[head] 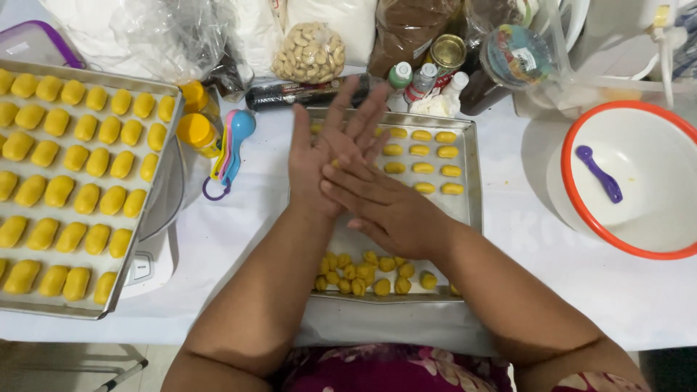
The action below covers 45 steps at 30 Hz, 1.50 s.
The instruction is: Rolling small pieces of yellow dough into balls and arranging them on a baking tray
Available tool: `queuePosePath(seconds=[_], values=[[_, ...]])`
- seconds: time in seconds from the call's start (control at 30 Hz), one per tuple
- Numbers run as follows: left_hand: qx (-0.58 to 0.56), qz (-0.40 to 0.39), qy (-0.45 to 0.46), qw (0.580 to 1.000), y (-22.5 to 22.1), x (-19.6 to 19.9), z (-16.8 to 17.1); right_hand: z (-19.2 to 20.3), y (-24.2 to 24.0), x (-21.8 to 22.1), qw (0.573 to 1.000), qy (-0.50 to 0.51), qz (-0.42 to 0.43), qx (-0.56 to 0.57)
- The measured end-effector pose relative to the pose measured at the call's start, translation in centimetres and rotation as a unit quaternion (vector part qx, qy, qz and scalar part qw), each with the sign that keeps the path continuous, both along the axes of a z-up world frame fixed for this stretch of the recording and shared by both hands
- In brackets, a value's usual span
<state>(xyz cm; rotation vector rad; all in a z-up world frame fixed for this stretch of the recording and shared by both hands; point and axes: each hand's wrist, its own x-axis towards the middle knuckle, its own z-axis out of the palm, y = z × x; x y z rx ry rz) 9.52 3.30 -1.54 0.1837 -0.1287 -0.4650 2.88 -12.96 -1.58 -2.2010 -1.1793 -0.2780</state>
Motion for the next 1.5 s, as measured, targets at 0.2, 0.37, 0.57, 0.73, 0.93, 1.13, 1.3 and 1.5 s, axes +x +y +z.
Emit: queuePosePath(seconds=[0.2, 0.37, 0.57, 0.73, 0.93, 1.13, 1.3, 1.5], values=[[0.0, -0.126, -0.028, 0.992, 0.2, -0.7, 0.9, -0.9, -1.5, 1.1, 0.985, -0.037, -0.149, -0.082], [0.068, -0.121, -0.04, 0.989, -0.5, -0.3, -0.1, 0.6, 0.4, -0.5, 0.999, -0.003, 0.03, -0.01], [0.02, -0.002, 0.047, 0.999, 0.0, -0.4, 1.3, -0.2, -1.2, 0.1, 0.997, -0.05, -0.039, -0.043], [0.063, -0.108, -0.026, 0.992, -0.5, -0.7, 0.4, -0.1, -0.5, 0.5, 0.999, -0.027, -0.027, -0.033], [0.048, -0.046, 0.001, 0.998, -0.5, -0.4, 0.1, 0.8, -0.2, -0.4, 0.998, -0.05, -0.008, -0.031], [0.069, -0.076, 0.025, 0.994, -0.4, -1.1, 2.3, -1.4, -1.6, 1.2, 0.994, -0.059, -0.073, -0.059], [0.053, -0.076, -0.001, 0.996, -0.4, -0.4, 0.0, 0.0, 0.0, -0.1, 0.998, 0.006, 0.056, -0.008], [0.032, -0.032, 0.046, 0.998, 0.0, -0.7, 1.5, 0.0, -1.0, 0.4, 0.983, -0.1, -0.1, -0.121]])
